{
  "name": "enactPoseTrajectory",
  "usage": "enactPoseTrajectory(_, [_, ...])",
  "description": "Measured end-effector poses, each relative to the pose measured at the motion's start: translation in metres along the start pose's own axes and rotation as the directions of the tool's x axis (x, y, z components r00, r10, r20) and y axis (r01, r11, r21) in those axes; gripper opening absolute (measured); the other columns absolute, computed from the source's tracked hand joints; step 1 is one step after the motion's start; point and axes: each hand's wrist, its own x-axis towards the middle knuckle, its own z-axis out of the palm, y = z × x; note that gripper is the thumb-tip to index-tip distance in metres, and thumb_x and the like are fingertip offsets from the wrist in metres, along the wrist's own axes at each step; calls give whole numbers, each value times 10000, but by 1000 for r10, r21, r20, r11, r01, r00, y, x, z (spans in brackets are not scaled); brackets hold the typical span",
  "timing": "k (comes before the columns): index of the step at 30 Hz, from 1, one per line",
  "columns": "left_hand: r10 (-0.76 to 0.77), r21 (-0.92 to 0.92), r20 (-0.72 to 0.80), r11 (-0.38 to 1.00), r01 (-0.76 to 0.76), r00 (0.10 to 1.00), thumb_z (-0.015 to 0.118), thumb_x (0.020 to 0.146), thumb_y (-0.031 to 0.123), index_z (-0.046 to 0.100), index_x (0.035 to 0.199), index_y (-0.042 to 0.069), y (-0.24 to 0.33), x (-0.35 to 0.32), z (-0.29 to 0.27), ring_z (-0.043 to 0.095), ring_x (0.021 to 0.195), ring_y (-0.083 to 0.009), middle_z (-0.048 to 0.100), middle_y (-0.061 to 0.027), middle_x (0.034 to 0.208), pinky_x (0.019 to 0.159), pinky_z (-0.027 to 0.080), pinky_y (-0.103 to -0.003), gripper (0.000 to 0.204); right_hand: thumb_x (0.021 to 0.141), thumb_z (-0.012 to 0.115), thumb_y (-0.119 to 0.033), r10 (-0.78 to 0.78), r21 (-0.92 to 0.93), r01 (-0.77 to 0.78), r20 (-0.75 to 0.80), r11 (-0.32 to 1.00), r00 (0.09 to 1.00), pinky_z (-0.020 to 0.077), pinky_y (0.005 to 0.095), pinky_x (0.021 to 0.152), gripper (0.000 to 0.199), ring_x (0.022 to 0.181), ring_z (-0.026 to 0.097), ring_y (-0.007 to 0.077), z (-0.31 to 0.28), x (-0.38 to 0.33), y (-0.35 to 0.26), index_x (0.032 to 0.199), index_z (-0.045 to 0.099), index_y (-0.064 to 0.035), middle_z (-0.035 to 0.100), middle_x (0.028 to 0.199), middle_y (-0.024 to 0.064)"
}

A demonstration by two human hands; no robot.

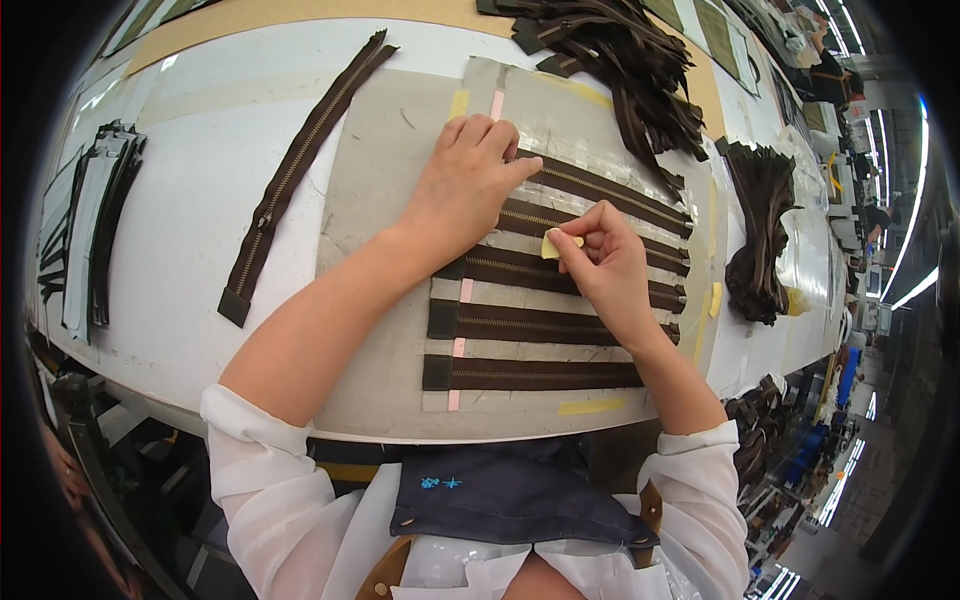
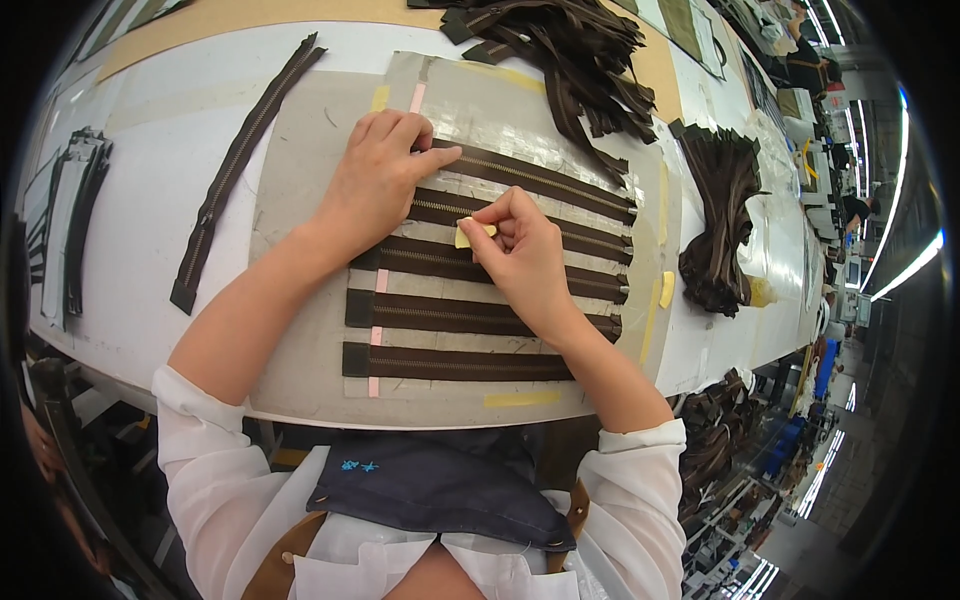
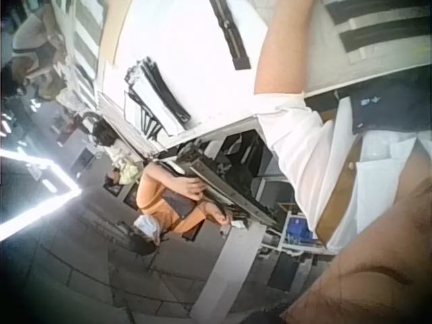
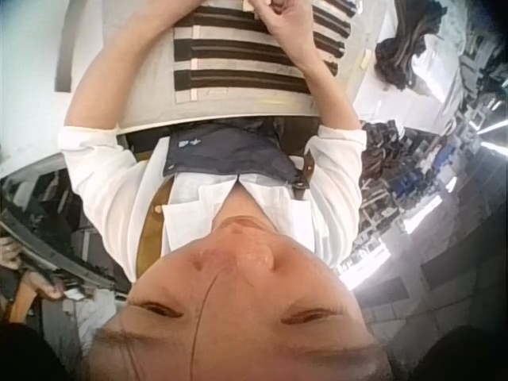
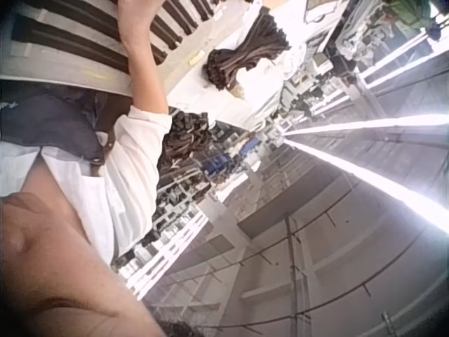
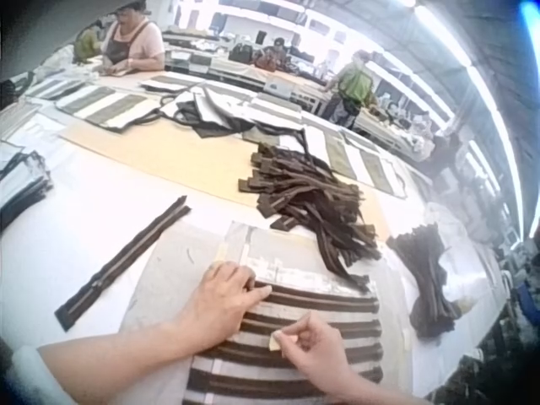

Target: Arranging and grouping leather strips on a template/mat in a workshop environment.

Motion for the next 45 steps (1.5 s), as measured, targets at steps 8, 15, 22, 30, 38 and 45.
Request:
enactPoseTrajectory(8, [10,-20,-18,1000,-10,1000,597,752,-58,745,1070,89,-3,4,1,535,1026,-248,567,-61,997,983,408,-388,381,952,671,-71,-51,-109,51,-1,993,999,310,181,488,182,555,416,-20,5,4,8,882,508,-32,550,640,-44])
enactPoseTrajectory(15, [4,-17,-3,1000,-4,1000,598,761,-53,743,1079,92,-3,4,1,532,1030,-242,567,-58,998,986,401,-382,379,948,673,-69,-60,-119,58,-16,991,998,318,182,489,186,543,414,-17,7,2,8,869,509,-32,534,618,-47])
enactPoseTrajectory(22, [8,-4,-4,1000,-8,1000,597,771,-44,744,1083,94,-3,3,1,532,1031,-240,567,-57,1000,987,401,-384,372,927,681,-42,-112,-188,107,-18,976,994,348,191,475,192,540,446,-10,10,1,5,854,505,-25,547,635,-29])
enactPoseTrajectory(30, [2,2,2,1000,-2,1000,600,762,-48,749,1083,98,-3,3,1,535,1041,-242,574,-61,1012,991,404,-386,382,910,681,-17,-134,-219,124,-34,968,990,354,201,472,195,535,433,-1,13,1,4,835,501,-16,527,632,-21])
enactPoseTrajectory(38, [3,1,4,1000,-3,1000,603,759,-47,750,1080,99,-2,4,1,535,1041,-243,570,-58,1004,996,405,-386,382,919,681,-26,-142,-116,128,-125,985,982,335,186,474,192,554,431,-15,11,4,12,835,509,-18,537,641,-37])
enactPoseTrajectory(45, [10,-3,-17,1000,-10,1000,601,756,-49,750,1074,101,-3,3,2,536,1024,-241,568,-55,995,992,407,-385,382,941,664,-34,59,-21,-58,40,998,997,345,159,515,166,606,462,-31,2,-17,2,867,516,-25,578,681,-38])
